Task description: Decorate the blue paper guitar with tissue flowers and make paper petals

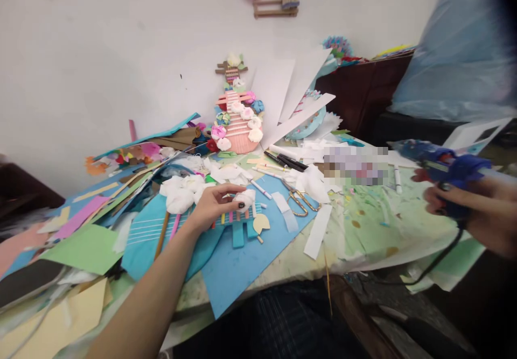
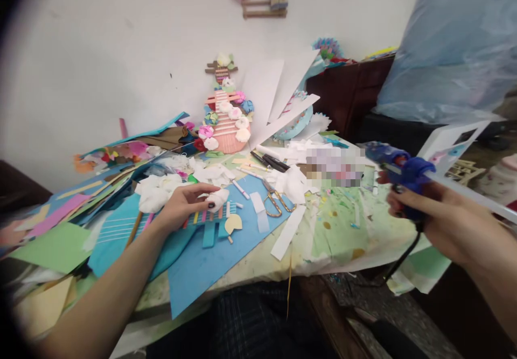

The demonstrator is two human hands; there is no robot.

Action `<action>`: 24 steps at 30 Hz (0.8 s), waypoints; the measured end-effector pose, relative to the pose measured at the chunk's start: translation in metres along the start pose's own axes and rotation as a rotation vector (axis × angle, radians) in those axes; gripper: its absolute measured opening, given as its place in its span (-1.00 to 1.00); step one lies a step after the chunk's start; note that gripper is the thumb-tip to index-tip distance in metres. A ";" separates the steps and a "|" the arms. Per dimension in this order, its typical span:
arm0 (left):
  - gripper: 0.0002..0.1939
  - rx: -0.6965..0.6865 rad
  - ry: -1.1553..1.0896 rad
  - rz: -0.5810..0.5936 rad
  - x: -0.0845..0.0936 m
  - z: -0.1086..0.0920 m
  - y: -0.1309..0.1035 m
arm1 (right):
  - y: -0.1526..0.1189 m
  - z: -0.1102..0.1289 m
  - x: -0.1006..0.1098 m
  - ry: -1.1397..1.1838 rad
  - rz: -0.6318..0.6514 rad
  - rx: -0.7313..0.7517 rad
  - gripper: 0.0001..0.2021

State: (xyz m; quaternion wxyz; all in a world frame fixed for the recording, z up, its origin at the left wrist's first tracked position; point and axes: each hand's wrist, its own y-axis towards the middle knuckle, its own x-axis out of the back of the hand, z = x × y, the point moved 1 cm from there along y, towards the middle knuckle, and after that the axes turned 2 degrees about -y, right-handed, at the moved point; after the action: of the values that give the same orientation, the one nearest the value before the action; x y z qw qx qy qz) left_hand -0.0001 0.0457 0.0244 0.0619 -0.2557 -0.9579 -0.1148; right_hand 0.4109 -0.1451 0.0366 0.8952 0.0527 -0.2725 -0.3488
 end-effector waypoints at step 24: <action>-0.65 -0.037 -0.364 -0.095 0.003 0.003 0.004 | -0.029 0.083 -0.186 0.239 1.009 0.089 -0.71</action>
State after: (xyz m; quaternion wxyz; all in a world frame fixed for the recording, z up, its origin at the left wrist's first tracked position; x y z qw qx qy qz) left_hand -0.0013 0.0511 0.0227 -0.1228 -0.2280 -0.9619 -0.0872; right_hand 0.2363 -0.0374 0.0148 0.9737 -0.0075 -0.1744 0.1464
